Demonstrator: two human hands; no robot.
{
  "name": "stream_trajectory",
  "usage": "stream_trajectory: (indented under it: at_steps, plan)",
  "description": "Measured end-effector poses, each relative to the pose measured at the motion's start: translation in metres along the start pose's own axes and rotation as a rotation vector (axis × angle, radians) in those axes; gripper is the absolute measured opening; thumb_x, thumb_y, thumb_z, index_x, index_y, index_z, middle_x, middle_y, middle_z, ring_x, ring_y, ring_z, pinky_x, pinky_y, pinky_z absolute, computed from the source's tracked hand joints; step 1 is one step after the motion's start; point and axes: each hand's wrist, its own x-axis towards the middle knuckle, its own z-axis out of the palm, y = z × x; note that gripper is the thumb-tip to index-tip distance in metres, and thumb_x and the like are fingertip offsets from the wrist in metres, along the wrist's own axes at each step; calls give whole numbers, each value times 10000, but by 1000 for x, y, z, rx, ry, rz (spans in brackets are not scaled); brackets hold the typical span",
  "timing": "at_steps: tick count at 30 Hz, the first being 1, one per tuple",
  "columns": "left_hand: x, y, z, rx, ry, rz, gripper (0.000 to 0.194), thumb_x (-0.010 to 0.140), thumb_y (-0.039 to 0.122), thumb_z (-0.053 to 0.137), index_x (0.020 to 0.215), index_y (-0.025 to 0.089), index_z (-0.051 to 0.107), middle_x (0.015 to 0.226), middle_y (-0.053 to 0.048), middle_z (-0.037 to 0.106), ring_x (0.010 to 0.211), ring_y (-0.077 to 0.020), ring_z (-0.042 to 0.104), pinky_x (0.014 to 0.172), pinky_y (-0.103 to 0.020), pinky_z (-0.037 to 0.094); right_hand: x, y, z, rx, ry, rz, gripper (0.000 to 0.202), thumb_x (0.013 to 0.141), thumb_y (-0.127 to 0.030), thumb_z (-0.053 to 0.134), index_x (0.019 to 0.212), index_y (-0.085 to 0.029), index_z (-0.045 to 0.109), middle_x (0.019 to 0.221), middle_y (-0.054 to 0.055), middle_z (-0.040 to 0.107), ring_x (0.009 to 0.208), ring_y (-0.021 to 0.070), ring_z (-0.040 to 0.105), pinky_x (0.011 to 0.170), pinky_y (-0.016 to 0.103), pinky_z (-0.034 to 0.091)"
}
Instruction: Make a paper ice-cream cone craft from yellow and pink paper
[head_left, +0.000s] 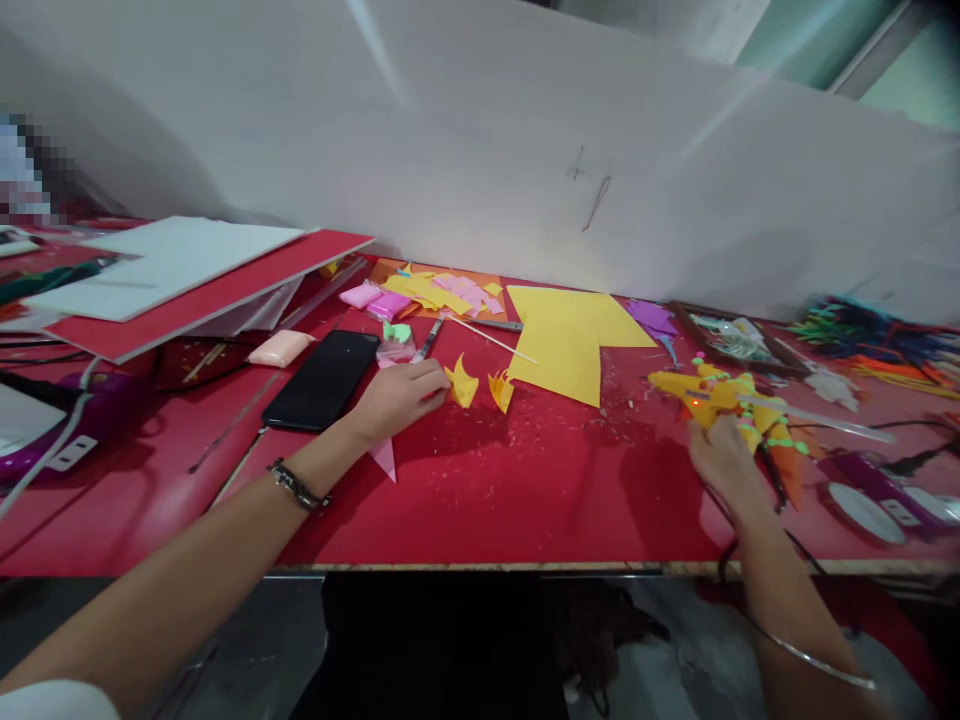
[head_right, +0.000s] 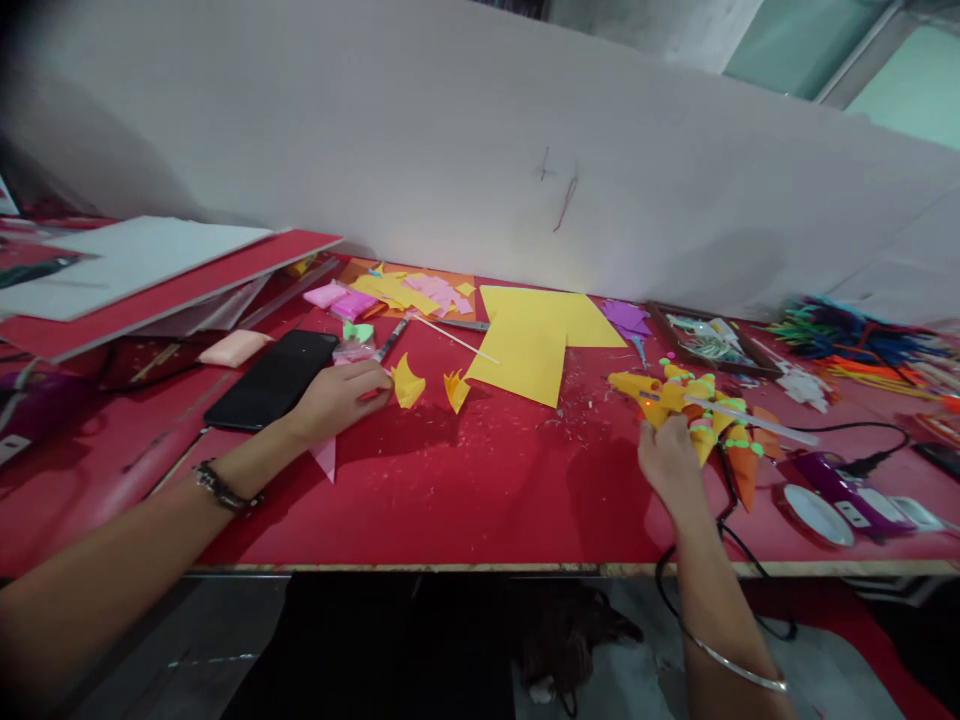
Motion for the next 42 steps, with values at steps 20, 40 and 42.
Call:
stream_trajectory:
  at_steps: [20,40,42]
  plan:
    - [-5,-5,4,-145,-99,-163,120,798,192,436,735,168,536,773,-9,591,704,-102,550,615,-183,390,-24,-163,-37,163,2,-987,248,849,-225,383,1062,-205,510,1050,77,559,918,179,535,664,246,404]
    - [-2,5,6,-364,-244,-231,31,733,147,475,729,172,493,713,15,551,663,-100,524,614,-188,393,-13,-166,4,324,-51,-848,125,799,-192,398,727,-171,499,680,24,540,587,121,455,544,220,293]
    - [0,8,5,-383,-287,-251,26,729,153,478,717,172,493,702,14,556,655,-104,524,603,-192,391,-16,-167,5,385,-38,-807,146,800,-208,384,697,-175,481,636,9,518,544,108,423,532,218,277]
